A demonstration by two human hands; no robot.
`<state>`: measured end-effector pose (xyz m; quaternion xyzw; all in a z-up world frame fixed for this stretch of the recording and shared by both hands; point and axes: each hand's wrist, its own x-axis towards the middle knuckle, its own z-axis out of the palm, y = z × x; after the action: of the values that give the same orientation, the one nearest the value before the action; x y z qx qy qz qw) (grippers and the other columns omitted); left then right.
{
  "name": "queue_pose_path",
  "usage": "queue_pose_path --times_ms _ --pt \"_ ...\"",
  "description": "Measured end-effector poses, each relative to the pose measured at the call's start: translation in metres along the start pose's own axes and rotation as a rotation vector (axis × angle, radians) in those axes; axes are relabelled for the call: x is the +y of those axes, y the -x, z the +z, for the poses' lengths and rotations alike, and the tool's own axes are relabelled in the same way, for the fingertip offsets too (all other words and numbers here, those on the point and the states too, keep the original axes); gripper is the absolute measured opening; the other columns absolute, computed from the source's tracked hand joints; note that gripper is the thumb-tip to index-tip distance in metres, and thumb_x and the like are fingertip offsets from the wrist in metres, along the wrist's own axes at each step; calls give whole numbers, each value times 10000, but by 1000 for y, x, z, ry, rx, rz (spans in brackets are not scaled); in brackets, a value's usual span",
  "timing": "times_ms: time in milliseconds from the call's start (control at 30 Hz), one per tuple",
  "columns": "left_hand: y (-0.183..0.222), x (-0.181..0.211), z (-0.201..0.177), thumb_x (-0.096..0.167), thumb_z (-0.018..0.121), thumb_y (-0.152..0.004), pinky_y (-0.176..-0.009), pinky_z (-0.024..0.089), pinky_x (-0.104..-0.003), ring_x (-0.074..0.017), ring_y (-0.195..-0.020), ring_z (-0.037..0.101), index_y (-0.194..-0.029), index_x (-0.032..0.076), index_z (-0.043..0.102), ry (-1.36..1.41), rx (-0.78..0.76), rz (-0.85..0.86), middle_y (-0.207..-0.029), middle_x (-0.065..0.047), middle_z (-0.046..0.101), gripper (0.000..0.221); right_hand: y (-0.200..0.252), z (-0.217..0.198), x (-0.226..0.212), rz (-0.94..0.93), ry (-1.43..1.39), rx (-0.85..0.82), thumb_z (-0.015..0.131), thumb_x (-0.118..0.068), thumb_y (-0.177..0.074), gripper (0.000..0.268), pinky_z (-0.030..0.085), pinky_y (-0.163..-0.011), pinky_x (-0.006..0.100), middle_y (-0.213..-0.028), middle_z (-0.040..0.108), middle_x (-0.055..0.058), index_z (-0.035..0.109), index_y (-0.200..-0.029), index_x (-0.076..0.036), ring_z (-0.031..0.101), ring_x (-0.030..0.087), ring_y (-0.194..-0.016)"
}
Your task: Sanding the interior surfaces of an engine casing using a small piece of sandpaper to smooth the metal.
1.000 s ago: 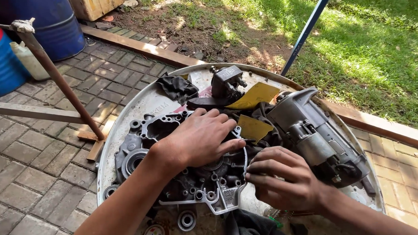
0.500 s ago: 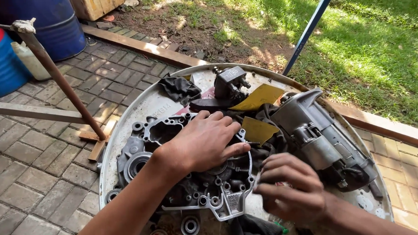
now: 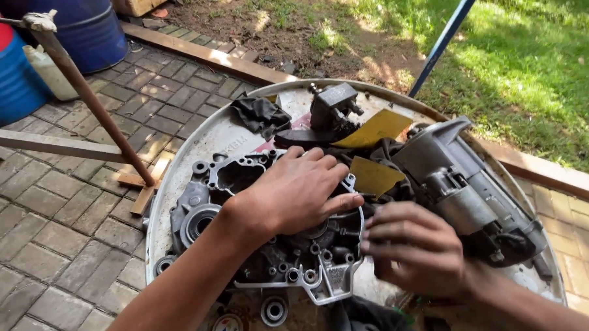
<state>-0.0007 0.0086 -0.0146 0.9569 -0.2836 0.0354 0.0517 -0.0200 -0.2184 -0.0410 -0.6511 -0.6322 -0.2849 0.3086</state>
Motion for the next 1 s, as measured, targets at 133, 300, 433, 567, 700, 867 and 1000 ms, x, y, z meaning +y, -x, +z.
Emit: queue_pose_path --times_ms 133,300,433,567,700,867,1000 --pt "-4 -1 -7 632 328 -1041 -973 420 -499 -322 -1161 580 -1305 105 598 -5 -1 -7 -1229 -113 669 648 -5 -7 7 -100 26 -20 657 -233 -939 184 643 -840 398 -946 757 62 769 -941 -86 745 238 -890" --pt "-3 0 -3 632 312 -1039 -971 419 -491 -311 -1206 564 -1378 109 573 -11 -5 -5 -1286 -110 656 676 -7 -2 8 -9 88 87 671 -150 -882 110 639 -789 357 -853 754 30 770 -837 -131 746 192 -807" --pt "-2 0 -6 634 308 -1042 -979 417 -498 -311 -1190 570 -1355 106 578 -7 -33 -10 -1260 -114 659 670 -2 -5 11 -106 29 -6 711 -245 -916 155 640 -836 403 -967 757 54 788 -943 -113 746 229 -901" --pt "-3 0 -6 628 299 -1046 -983 414 -498 -309 -1186 567 -1375 110 566 -15 -39 -7 -1258 -114 657 669 3 -4 10 -21 39 7 697 -247 -914 156 627 -874 418 -975 753 40 780 -916 -114 728 225 -924" --pt "-2 0 -4 634 328 -1040 -988 412 -502 -320 -1180 577 -1326 113 591 -2 -29 -8 -1246 -114 666 651 -10 -5 10 -203 7 -32 669 -243 -956 199 642 -831 405 -934 758 71 781 -939 -79 760 240 -858" --pt "-2 1 -6 639 300 -1040 -994 409 -498 -305 -1195 563 -1378 108 564 -5 -49 -10 -1270 -109 652 683 -6 -5 5 -174 21 3 641 -185 -944 198 644 -789 425 -941 753 111 775 -914 -41 746 277 -847" --pt "-2 1 -5 641 305 -1037 -994 408 -504 -317 -1195 567 -1369 105 571 3 -40 -5 -1268 -115 655 684 -7 -4 7 -146 27 -9 626 -221 -962 205 637 -819 410 -950 746 82 775 -937 -83 758 253 -879"
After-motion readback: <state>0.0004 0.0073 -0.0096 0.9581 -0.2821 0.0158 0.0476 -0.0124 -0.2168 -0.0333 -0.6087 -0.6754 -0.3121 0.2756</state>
